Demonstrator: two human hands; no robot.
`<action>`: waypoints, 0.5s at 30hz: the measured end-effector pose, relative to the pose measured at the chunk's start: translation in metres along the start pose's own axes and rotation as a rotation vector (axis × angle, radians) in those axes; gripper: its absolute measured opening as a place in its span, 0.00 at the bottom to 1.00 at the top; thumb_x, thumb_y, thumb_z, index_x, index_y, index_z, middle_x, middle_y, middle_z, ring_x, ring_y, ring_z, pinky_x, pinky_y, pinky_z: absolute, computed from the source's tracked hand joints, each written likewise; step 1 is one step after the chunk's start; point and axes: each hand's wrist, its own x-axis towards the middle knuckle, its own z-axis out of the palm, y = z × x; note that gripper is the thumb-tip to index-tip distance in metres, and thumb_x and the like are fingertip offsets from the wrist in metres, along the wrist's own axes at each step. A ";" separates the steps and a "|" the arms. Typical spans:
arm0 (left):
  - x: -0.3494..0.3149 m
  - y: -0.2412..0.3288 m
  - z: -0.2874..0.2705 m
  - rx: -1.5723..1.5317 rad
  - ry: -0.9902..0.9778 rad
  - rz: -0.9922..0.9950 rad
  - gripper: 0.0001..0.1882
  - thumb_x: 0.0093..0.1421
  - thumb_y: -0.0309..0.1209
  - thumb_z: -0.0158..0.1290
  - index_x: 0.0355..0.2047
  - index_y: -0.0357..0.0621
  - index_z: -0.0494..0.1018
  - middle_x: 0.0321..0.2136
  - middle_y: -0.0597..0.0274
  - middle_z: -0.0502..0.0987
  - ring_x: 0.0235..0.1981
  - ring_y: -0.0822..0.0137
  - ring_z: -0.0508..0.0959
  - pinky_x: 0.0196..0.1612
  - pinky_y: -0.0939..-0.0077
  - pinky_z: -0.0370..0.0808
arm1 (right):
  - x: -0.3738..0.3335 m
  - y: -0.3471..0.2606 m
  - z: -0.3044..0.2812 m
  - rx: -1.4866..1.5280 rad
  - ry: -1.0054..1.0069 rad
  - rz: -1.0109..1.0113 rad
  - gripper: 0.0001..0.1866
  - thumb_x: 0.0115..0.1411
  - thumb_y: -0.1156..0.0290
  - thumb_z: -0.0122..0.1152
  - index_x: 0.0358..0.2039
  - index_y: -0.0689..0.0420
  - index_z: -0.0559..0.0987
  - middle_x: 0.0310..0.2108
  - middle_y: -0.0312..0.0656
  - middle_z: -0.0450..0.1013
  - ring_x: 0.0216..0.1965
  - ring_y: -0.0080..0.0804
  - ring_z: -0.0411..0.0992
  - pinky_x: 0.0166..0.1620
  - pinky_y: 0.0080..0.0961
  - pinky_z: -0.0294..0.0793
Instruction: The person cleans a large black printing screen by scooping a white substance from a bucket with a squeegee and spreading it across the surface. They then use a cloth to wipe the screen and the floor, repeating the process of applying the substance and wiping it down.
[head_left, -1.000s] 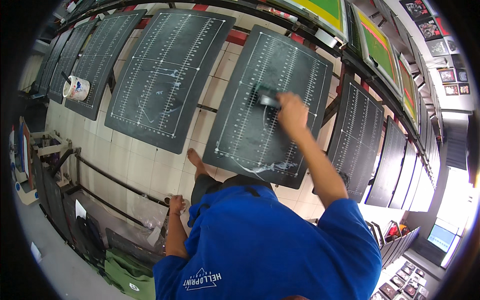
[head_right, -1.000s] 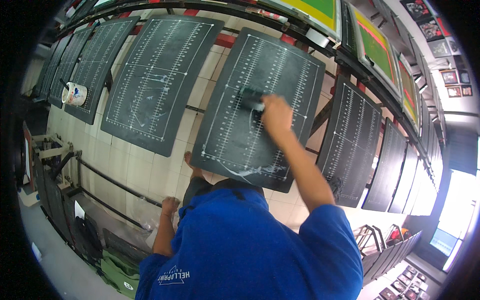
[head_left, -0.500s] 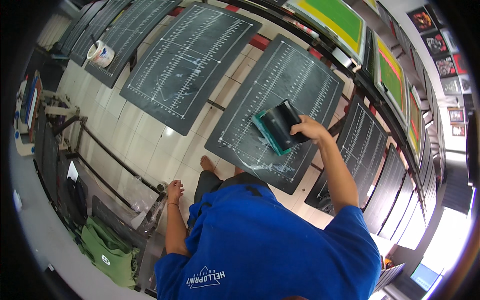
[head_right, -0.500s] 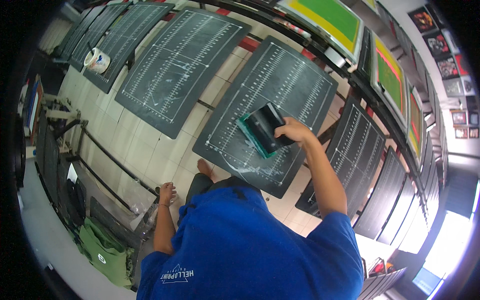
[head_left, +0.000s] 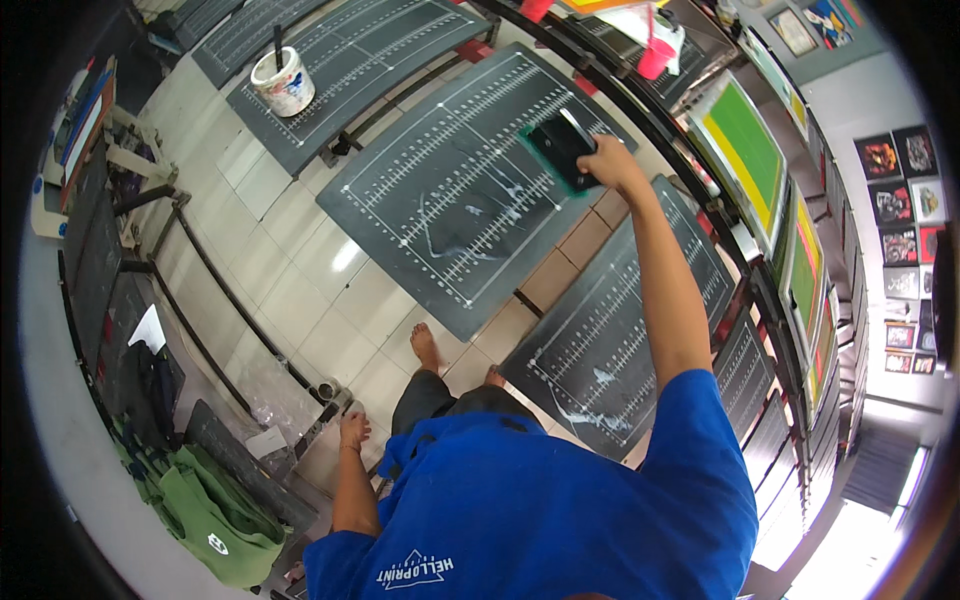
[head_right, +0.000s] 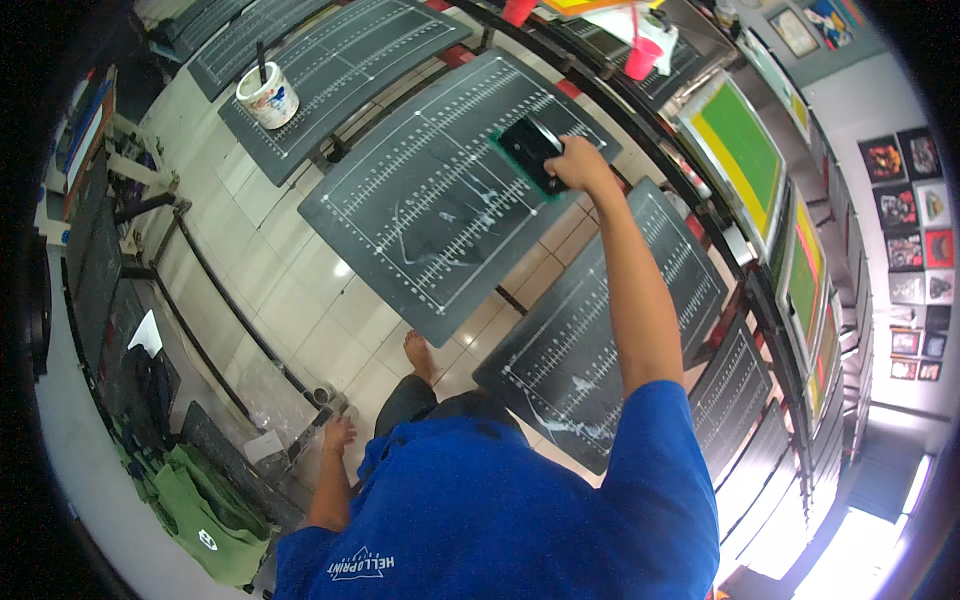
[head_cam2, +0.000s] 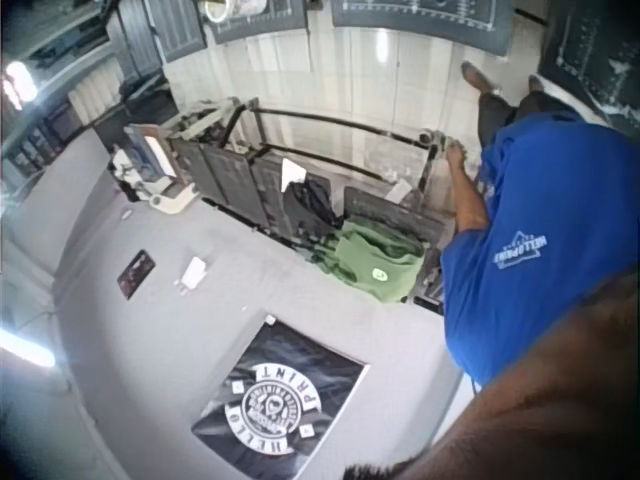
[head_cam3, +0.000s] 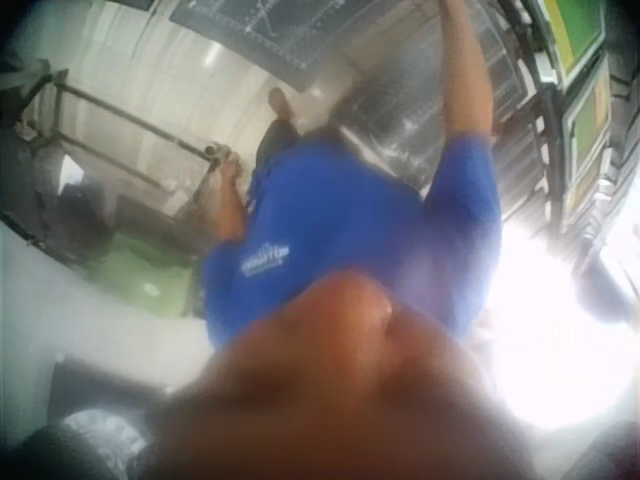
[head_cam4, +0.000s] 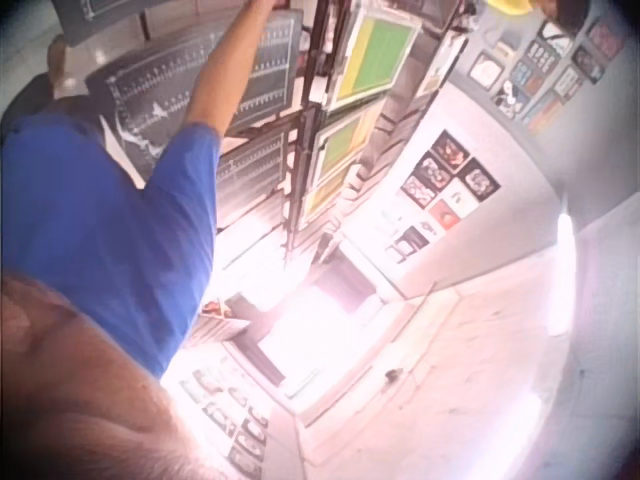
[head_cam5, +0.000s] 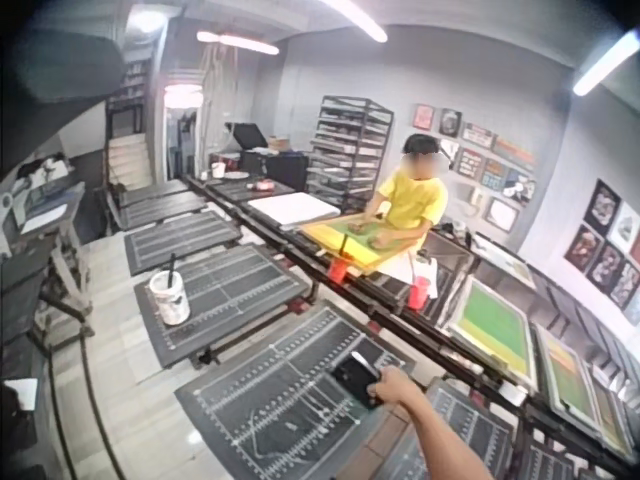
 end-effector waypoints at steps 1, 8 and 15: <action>0.004 0.014 -0.004 -0.036 0.011 0.022 0.16 0.66 0.38 0.51 0.47 0.40 0.73 0.34 0.58 0.79 0.27 0.67 0.78 0.26 0.71 0.74 | 0.027 -0.001 0.010 -0.136 0.029 0.048 0.20 0.41 0.68 0.64 0.36 0.64 0.80 0.25 0.47 0.76 0.27 0.37 0.74 0.35 0.34 0.73; 0.018 0.074 -0.019 -0.155 0.021 0.130 0.15 0.66 0.39 0.51 0.46 0.41 0.74 0.34 0.60 0.79 0.26 0.70 0.78 0.26 0.74 0.73 | 0.104 -0.003 -0.002 -0.447 -0.175 0.321 0.19 0.43 0.68 0.62 0.37 0.62 0.83 0.36 0.54 0.80 0.40 0.49 0.80 0.42 0.42 0.78; 0.031 0.052 -0.014 -0.077 -0.009 0.011 0.17 0.65 0.41 0.52 0.46 0.42 0.74 0.34 0.58 0.80 0.26 0.68 0.78 0.25 0.74 0.73 | 0.028 -0.009 0.117 -0.727 0.419 0.032 0.15 0.52 0.70 0.61 0.40 0.62 0.82 0.38 0.50 0.79 0.45 0.44 0.78 0.43 0.43 0.80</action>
